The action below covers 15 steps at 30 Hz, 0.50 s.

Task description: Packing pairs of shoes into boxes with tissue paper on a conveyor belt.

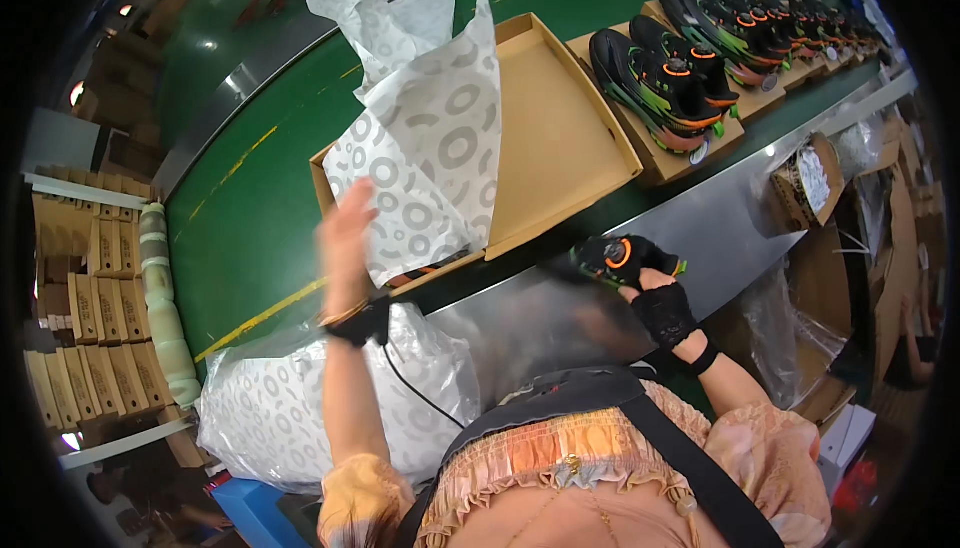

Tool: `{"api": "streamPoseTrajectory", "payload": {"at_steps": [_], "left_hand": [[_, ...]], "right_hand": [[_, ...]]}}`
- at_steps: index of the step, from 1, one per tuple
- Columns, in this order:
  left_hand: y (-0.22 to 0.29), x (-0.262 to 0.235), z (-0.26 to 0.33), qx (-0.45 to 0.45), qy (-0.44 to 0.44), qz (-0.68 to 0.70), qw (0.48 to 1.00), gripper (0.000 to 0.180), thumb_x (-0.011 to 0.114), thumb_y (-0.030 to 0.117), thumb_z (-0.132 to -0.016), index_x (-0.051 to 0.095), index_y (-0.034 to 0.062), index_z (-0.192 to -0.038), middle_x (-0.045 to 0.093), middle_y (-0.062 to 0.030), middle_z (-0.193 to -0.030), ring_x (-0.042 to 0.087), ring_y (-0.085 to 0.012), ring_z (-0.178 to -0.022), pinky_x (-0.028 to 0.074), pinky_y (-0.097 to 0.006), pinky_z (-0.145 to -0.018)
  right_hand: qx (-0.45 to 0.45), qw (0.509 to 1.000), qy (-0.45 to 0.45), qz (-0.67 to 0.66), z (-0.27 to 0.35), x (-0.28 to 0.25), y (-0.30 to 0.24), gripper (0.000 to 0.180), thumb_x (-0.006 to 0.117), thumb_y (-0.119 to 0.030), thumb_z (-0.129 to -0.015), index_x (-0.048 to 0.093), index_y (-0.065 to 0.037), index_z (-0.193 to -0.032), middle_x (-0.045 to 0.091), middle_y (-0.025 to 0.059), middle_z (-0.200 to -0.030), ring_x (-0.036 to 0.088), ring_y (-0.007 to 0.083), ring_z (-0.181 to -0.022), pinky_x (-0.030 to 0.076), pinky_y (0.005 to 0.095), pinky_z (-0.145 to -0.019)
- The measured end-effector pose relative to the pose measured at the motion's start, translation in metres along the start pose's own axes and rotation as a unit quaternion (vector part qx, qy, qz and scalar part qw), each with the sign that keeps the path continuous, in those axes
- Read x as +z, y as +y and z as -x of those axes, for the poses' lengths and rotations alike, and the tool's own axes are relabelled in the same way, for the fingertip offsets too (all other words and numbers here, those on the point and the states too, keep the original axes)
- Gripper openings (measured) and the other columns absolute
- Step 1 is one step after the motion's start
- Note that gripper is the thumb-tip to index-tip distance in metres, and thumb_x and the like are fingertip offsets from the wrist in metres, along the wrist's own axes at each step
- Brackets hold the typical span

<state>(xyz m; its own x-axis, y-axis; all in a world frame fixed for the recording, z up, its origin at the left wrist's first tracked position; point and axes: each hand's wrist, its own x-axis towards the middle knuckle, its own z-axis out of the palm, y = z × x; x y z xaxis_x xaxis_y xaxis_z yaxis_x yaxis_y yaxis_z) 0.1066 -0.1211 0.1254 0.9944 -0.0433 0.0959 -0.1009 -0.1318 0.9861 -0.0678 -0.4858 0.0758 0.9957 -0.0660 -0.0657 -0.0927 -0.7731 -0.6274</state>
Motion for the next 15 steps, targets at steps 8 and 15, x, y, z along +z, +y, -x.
{"api": "streamPoseTrajectory", "payload": {"at_steps": [8, 15], "left_hand": [[-0.08, 0.022, -0.035, -0.123, -0.349, -0.706, 0.604, 0.054, 0.058, 0.048, -0.063, 0.059, 0.0136, -0.104, 0.06, -0.0125, -0.097, 0.051, -0.0293, -0.102, 0.021, -0.065, -0.088], [0.016, -0.039, 0.028, -0.136, -0.28, -0.233, 0.921, 0.05, 0.058, 0.035, -0.076, 0.053, -0.0065, -0.103, 0.057, -0.0225, -0.097, 0.056, -0.0313, -0.092, 0.043, -0.035, -0.078]], "right_hand": [[-0.182, 0.953, -0.229, 0.073, -0.018, -0.012, -0.102, 0.028, 0.064, -0.026, -0.068, 0.056, -0.002, -0.081, 0.056, 0.015, -0.073, 0.057, 0.0314, -0.072, 0.047, 0.0377, -0.063], [-0.418, 0.895, -0.152, 0.045, -0.061, 0.035, -0.151, 0.027, 0.067, -0.026, -0.066, 0.056, -0.006, -0.082, 0.056, 0.0083, -0.072, 0.058, 0.0285, -0.069, 0.045, 0.0417, -0.064]]}}
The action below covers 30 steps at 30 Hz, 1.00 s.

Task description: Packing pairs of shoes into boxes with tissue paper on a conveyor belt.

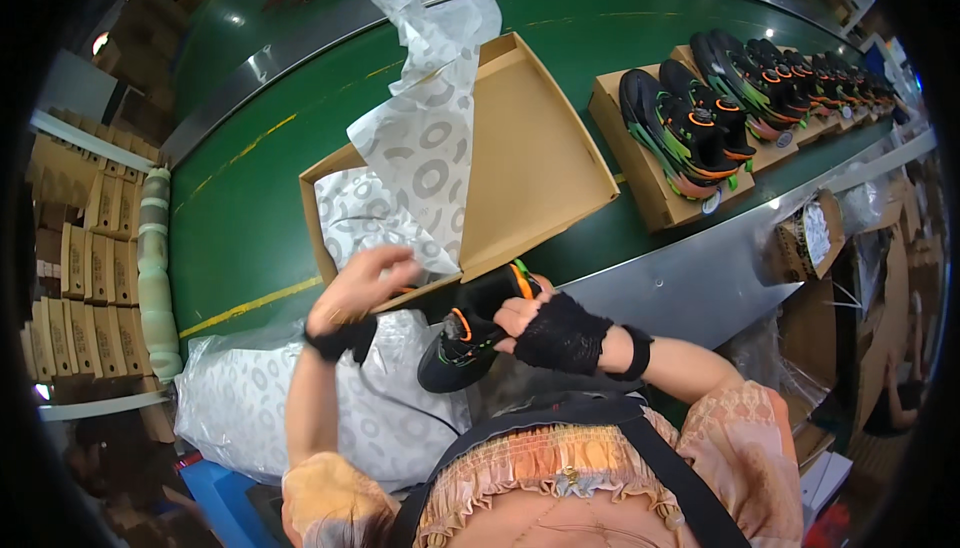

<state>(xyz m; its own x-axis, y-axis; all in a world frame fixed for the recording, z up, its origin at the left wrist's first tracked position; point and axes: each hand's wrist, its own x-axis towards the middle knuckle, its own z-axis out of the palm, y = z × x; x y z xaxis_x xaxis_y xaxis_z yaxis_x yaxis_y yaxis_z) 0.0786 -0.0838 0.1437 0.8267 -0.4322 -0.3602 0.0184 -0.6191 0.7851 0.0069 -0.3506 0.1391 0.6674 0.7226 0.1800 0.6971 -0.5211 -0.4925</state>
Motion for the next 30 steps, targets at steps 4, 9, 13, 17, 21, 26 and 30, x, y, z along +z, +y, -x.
{"api": "streamPoseTrajectory", "payload": {"at_steps": [4, 9, 13, 17, 21, 26, 30], "left_hand": [[0.048, 0.021, 0.091, 0.141, 0.019, -0.041, 0.989, 0.079, 0.076, 0.036, -0.06, 0.039, -0.0016, -0.119, 0.049, -0.0197, -0.113, 0.049, -0.0288, -0.105, 0.039, -0.034, -0.088], [0.045, 0.02, 0.132, 0.097, 0.308, 0.141, 0.936, 0.054, 0.073, 0.006, -0.059, 0.047, 0.0015, -0.106, 0.055, -0.007, -0.096, 0.055, -0.0156, -0.082, 0.047, -0.029, -0.071], [0.002, -0.017, 0.178, 0.154, 0.49, 0.424, 0.746, 0.045, 0.042, 0.029, -0.081, 0.045, -0.0001, -0.116, 0.053, -0.0129, -0.107, 0.055, -0.0242, -0.095, 0.045, -0.038, -0.082], [-0.017, -0.062, 0.122, 0.108, 0.484, 0.553, 0.669, 0.041, 0.046, 0.039, -0.082, 0.048, 0.0054, -0.106, 0.055, -0.0058, -0.095, 0.055, -0.0192, -0.084, 0.046, -0.035, -0.073], [-0.083, -0.036, 0.013, -0.014, 0.412, 0.575, 0.707, 0.034, 0.056, 0.033, -0.079, 0.05, 0.0098, -0.103, 0.053, -0.001, -0.091, 0.052, -0.0148, -0.082, 0.045, -0.034, -0.072], [-0.17, 0.067, -0.106, 0.047, 0.282, 0.463, 0.839, 0.035, 0.05, 0.032, -0.083, 0.049, 0.0138, -0.113, 0.055, -0.0046, -0.106, 0.052, -0.0199, -0.095, 0.045, -0.037, -0.078], [-0.065, 0.056, -0.13, -0.192, 0.048, 0.493, 0.847, 0.037, 0.048, 0.033, -0.084, 0.048, 0.0114, -0.114, 0.054, -0.0078, -0.109, 0.053, -0.0239, -0.098, 0.05, -0.046, -0.068]], "right_hand": [[-0.146, 0.987, -0.013, 0.06, -0.047, -0.032, -0.032, 0.021, 0.064, -0.022, -0.067, 0.055, -0.008, -0.081, 0.053, 0.0049, -0.074, 0.056, 0.0207, -0.054, 0.045, 0.0327, -0.045], [-0.327, 0.931, 0.156, -0.047, -0.106, -0.069, -0.076, 0.024, 0.053, -0.004, -0.07, 0.054, 0.003, -0.093, 0.055, 0.0164, -0.095, 0.054, 0.0175, -0.049, 0.045, 0.0261, -0.042], [-0.184, 0.965, 0.084, -0.165, -0.07, -0.027, -0.062, 0.021, 0.06, -0.013, -0.071, 0.056, -0.004, -0.09, 0.057, 0.0099, -0.092, 0.06, 0.0195, -0.066, 0.048, 0.0255, -0.05], [0.271, 0.863, -0.21, -0.37, -0.017, 0.037, 0.029, 0.059, 0.065, -0.042, -0.071, 0.051, 0.002, -0.108, 0.059, 0.0127, -0.1, 0.056, 0.0204, -0.088, 0.046, 0.03, -0.069], [0.508, 0.548, 0.089, -0.658, -0.033, 0.053, 0.051, 0.026, 0.066, -0.024, -0.073, 0.05, -0.01, -0.088, 0.042, -0.0032, -0.068, 0.039, 0.0051, -0.054, 0.034, 0.018, -0.045], [0.389, 0.596, 0.172, -0.681, -0.031, 0.056, 0.049, 0.015, 0.062, -0.008, -0.072, 0.051, -0.006, -0.083, 0.045, -0.0023, -0.064, 0.039, 0.0054, -0.048, 0.032, 0.0195, -0.042], [0.478, 0.723, 0.242, -0.436, 0.0, 0.018, 0.075, 0.017, 0.063, -0.016, -0.07, 0.058, -0.002, -0.079, 0.056, 0.002, -0.07, 0.051, 0.0102, -0.057, 0.045, 0.0255, -0.053]]}}
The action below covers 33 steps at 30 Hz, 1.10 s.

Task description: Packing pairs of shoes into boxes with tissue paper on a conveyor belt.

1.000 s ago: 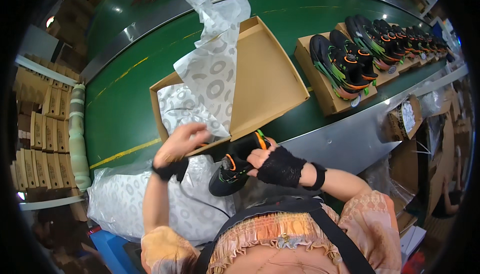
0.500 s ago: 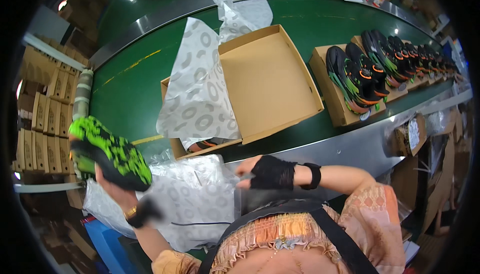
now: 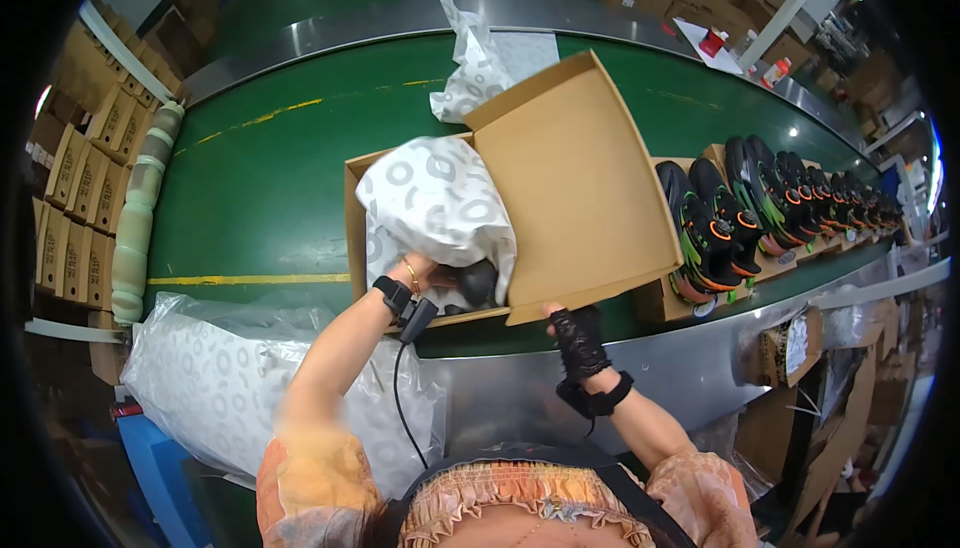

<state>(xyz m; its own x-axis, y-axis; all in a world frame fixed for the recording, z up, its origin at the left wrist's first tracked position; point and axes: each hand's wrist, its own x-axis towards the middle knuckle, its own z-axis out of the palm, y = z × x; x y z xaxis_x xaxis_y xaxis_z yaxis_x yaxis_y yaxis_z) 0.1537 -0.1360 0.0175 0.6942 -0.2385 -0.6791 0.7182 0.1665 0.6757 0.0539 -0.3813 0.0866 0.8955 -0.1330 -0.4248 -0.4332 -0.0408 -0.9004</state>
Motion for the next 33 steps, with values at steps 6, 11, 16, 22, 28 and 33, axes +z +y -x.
{"api": "streamPoseTrajectory", "payload": {"at_steps": [6, 11, 16, 22, 28, 33], "left_hand": [[0.019, 0.041, 0.05, 0.324, 0.075, -0.082, 0.939, 0.03, 0.056, 0.016, -0.078, 0.055, -0.0045, -0.1, 0.059, -0.0097, -0.099, 0.055, -0.0183, -0.092, 0.042, -0.029, -0.078], [0.03, 0.051, 0.096, 0.278, -0.197, 0.167, 0.925, 0.053, 0.054, 0.039, -0.079, 0.043, 0.0001, -0.114, 0.048, -0.0087, -0.113, 0.045, -0.0168, -0.106, 0.036, -0.032, -0.086], [0.05, 0.066, 0.102, 0.236, 0.009, 0.126, 0.964, 0.03, 0.056, 0.029, -0.082, 0.049, 0.0038, -0.097, 0.054, -0.007, -0.099, 0.054, -0.0171, -0.09, 0.042, -0.026, -0.068], [0.019, -0.028, 0.112, 0.332, 0.209, 0.132, 0.91, 0.016, 0.056, 0.015, -0.08, 0.055, 0.0007, -0.086, 0.056, -0.0012, -0.077, 0.053, -0.0093, -0.07, 0.044, -0.025, -0.063], [-0.004, -0.052, 0.127, 0.181, 0.189, 0.146, 0.954, 0.084, 0.04, 0.06, -0.081, 0.017, -0.004, -0.131, 0.032, -0.0224, -0.127, 0.043, -0.0281, -0.109, 0.039, -0.041, -0.086], [-0.056, -0.033, 0.067, 0.249, 0.271, -0.227, 0.902, 0.071, 0.038, 0.057, -0.082, 0.053, -0.0107, -0.098, 0.056, -0.0275, -0.093, 0.056, -0.0337, -0.091, 0.043, -0.039, -0.077]], "right_hand": [[-0.217, 0.956, 0.026, 0.195, -0.017, -0.024, -0.019, 0.023, 0.061, -0.015, -0.07, 0.058, 0.002, -0.085, 0.061, 0.0114, -0.078, 0.058, 0.0252, -0.077, 0.044, 0.0334, -0.072], [-0.253, 0.954, 0.002, 0.159, -0.011, -0.018, -0.017, 0.03, 0.061, -0.018, -0.073, 0.054, 0.001, -0.095, 0.061, 0.0115, -0.085, 0.058, 0.0264, -0.08, 0.044, 0.0326, -0.072], [-0.358, 0.915, -0.033, 0.181, -0.009, -0.004, -0.004, 0.03, 0.057, -0.01, -0.075, 0.047, 0.0, -0.102, 0.056, 0.0101, -0.09, 0.056, 0.0193, -0.076, 0.045, 0.0309, -0.069], [-0.302, 0.953, -0.025, 0.012, -0.015, 0.0, -0.012, 0.047, 0.059, -0.006, -0.07, 0.04, -0.003, -0.113, 0.052, 0.0146, -0.095, 0.055, 0.0299, -0.074, 0.046, 0.0286, -0.062], [-0.493, 0.646, -0.042, 0.582, -0.02, 0.019, 0.02, 0.053, 0.048, 0.003, -0.068, 0.045, -0.01, -0.119, 0.043, 0.0158, -0.114, 0.055, 0.0278, -0.084, 0.05, 0.032, -0.061], [-0.521, 0.644, -0.051, 0.558, -0.022, 0.032, 0.026, 0.054, 0.048, 0.001, -0.069, 0.044, -0.012, -0.121, 0.043, 0.0162, -0.114, 0.055, 0.0264, -0.083, 0.05, 0.0306, -0.061]]}}
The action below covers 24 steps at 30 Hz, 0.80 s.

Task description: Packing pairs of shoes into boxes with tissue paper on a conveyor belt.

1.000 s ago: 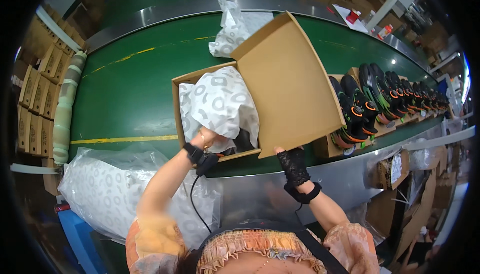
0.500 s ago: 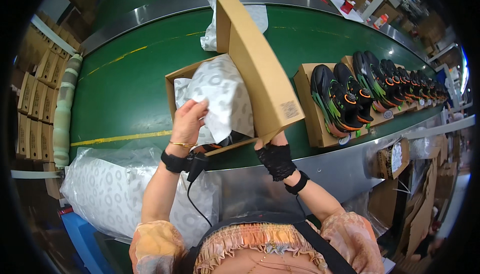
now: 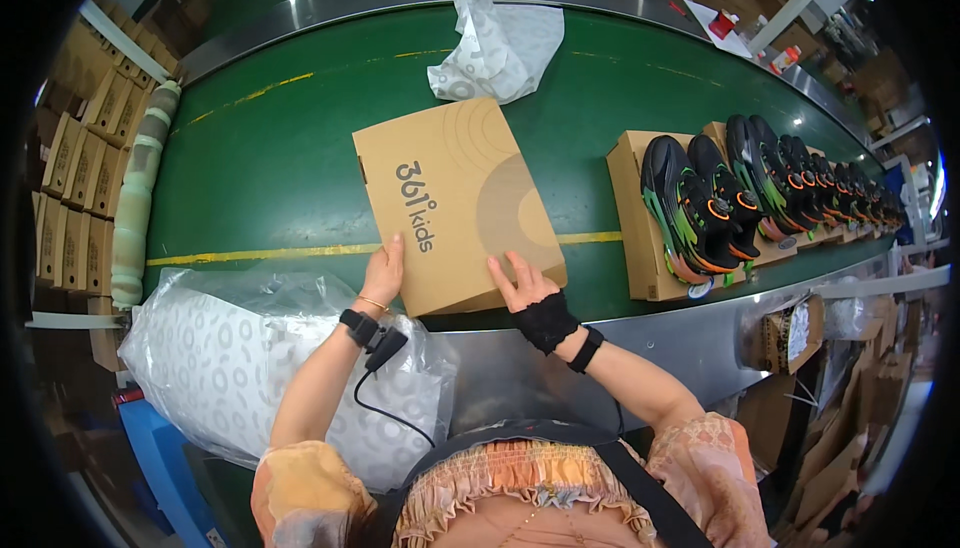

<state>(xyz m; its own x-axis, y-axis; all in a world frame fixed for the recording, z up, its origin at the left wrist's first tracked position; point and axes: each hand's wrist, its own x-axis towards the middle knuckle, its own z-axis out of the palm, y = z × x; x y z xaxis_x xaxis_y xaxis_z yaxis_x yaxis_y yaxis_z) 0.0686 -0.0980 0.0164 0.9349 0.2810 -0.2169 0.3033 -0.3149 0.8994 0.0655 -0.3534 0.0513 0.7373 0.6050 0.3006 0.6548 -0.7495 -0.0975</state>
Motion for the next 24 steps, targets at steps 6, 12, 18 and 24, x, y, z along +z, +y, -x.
{"api": "streamPoseTrajectory", "payload": {"at_steps": [6, 12, 18, 24], "left_hand": [[0.036, 0.02, 0.024, -0.01, 0.023, -0.009, 1.0, 0.051, 0.045, 0.041, -0.084, 0.056, -0.0082, -0.077, 0.058, -0.0254, -0.072, 0.057, -0.0383, -0.07, 0.043, -0.04, -0.062], [0.023, 0.024, -0.005, -0.072, 0.012, -0.001, 0.997, 0.051, 0.051, 0.044, -0.08, 0.059, -0.006, -0.086, 0.06, -0.0184, -0.076, 0.059, -0.0291, -0.073, 0.044, -0.038, -0.065], [0.043, 0.012, -0.018, -0.189, -0.201, 0.489, 0.827, 0.055, 0.055, 0.043, -0.076, 0.047, 0.0034, -0.113, 0.056, -0.0089, -0.105, 0.053, -0.0182, -0.097, 0.043, -0.031, -0.083], [0.121, 0.039, 0.022, 0.019, -0.015, 0.229, 0.973, 0.08, 0.063, 0.04, -0.068, 0.029, -0.0068, -0.123, 0.053, -0.0195, -0.106, 0.056, -0.0234, -0.093, 0.044, -0.031, -0.08]], "right_hand": [[0.031, 0.999, 0.036, -0.015, 0.013, -0.016, 0.027, 0.054, 0.048, 0.005, -0.067, 0.048, -0.012, -0.118, 0.048, 0.0134, -0.109, 0.056, 0.0259, -0.084, 0.051, 0.0301, -0.062], [0.032, 0.999, -0.029, 0.031, 0.007, -0.021, 0.018, 0.053, 0.048, 0.004, -0.067, 0.047, -0.011, -0.118, 0.047, 0.015, -0.111, 0.056, 0.0279, -0.087, 0.051, 0.0311, -0.059], [0.026, 0.999, -0.029, -0.013, -0.003, -0.06, 0.01, 0.052, 0.047, 0.003, -0.067, 0.047, -0.011, -0.117, 0.048, 0.0159, -0.112, 0.055, 0.0305, -0.09, 0.051, 0.0342, -0.062], [0.071, 0.995, 0.048, -0.053, 0.045, -0.074, 0.04, 0.056, 0.05, 0.006, -0.063, 0.05, -0.011, -0.116, 0.049, 0.011, -0.112, 0.056, 0.0239, -0.078, 0.048, 0.0306, -0.062]]}}
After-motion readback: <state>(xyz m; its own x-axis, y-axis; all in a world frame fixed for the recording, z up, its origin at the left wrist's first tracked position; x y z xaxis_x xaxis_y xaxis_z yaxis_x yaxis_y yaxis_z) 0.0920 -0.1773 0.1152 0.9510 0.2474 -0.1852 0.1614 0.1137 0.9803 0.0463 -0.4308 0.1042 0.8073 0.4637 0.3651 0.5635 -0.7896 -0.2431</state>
